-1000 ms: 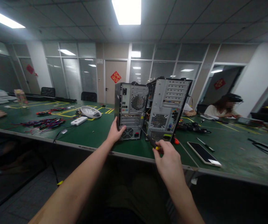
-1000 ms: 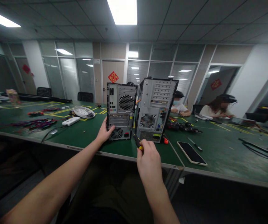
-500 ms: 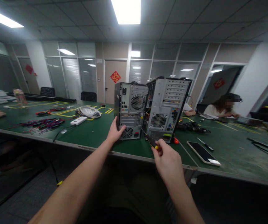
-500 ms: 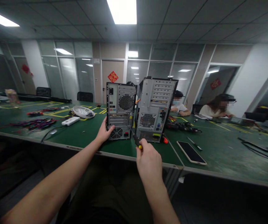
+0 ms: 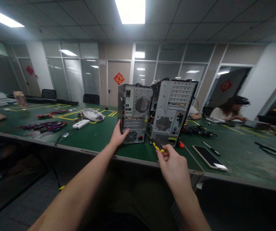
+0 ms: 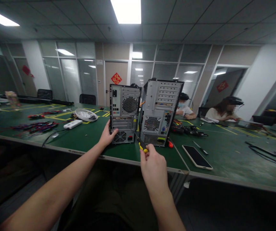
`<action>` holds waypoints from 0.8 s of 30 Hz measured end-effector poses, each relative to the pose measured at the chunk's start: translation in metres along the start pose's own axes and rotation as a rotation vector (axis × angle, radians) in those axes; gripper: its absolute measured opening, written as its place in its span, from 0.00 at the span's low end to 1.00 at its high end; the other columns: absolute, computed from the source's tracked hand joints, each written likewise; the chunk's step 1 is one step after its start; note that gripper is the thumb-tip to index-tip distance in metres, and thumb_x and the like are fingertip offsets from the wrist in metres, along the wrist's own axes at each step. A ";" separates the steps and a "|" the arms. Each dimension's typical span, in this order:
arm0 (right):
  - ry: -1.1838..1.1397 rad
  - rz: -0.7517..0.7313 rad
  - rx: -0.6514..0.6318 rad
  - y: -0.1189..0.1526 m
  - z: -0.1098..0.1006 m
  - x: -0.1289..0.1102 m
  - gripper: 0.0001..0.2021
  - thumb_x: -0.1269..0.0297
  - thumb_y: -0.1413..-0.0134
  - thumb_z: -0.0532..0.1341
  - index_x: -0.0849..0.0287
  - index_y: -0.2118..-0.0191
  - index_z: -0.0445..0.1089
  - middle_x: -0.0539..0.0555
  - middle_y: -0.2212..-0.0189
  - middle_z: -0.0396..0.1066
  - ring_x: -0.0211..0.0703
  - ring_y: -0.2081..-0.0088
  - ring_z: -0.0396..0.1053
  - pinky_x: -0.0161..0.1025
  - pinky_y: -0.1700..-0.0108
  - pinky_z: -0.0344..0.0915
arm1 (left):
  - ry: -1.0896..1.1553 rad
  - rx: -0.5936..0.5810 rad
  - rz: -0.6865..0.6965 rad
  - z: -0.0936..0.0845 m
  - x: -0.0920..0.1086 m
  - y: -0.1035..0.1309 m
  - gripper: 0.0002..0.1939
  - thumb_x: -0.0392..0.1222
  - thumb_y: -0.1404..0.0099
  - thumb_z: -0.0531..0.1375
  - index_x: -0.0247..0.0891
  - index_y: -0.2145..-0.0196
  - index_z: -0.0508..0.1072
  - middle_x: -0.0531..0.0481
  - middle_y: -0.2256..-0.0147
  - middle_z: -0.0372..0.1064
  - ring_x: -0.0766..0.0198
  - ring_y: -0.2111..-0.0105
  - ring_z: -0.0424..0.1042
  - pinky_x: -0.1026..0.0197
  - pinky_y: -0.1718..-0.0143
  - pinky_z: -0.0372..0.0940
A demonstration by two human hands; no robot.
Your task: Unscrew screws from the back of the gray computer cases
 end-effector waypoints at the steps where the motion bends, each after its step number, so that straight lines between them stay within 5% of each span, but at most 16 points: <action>1: -0.017 0.004 -0.005 0.000 0.000 0.000 0.06 0.60 0.37 0.61 0.54 0.58 0.70 0.51 0.73 0.77 0.49 0.70 0.78 0.39 0.67 0.66 | -0.002 0.003 0.000 0.000 0.000 0.000 0.47 0.61 0.34 0.63 0.40 0.27 0.51 0.35 0.30 0.57 0.44 0.29 0.57 0.38 0.28 0.51; 9: -0.168 0.059 -0.103 0.001 0.004 0.002 0.05 0.60 0.36 0.60 0.54 0.63 0.66 0.53 0.70 0.80 0.48 0.67 0.81 0.39 0.65 0.68 | 0.003 0.000 0.006 0.000 -0.001 0.000 0.47 0.61 0.34 0.63 0.38 0.27 0.51 0.34 0.30 0.57 0.44 0.29 0.57 0.39 0.28 0.51; 16: 0.061 -0.025 -0.052 0.001 0.000 -0.001 0.04 0.65 0.41 0.63 0.53 0.65 0.67 0.53 0.70 0.78 0.49 0.69 0.77 0.40 0.66 0.65 | -0.004 0.012 0.004 0.001 -0.002 -0.001 0.47 0.61 0.35 0.64 0.38 0.27 0.52 0.34 0.30 0.57 0.44 0.29 0.57 0.39 0.27 0.51; 24: 0.082 0.008 -0.068 -0.001 0.001 0.001 0.12 0.56 0.38 0.63 0.52 0.71 0.65 0.51 0.76 0.75 0.48 0.74 0.74 0.40 0.69 0.59 | -0.006 0.010 -0.001 0.001 -0.001 -0.001 0.48 0.61 0.34 0.64 0.37 0.27 0.52 0.33 0.30 0.56 0.43 0.29 0.57 0.40 0.27 0.51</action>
Point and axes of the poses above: each hand's wrist, its own y-axis away from the middle knuckle, its own z-axis out of the palm, x = y × z, the point moved 4 cm from there along -y, towards the middle knuckle
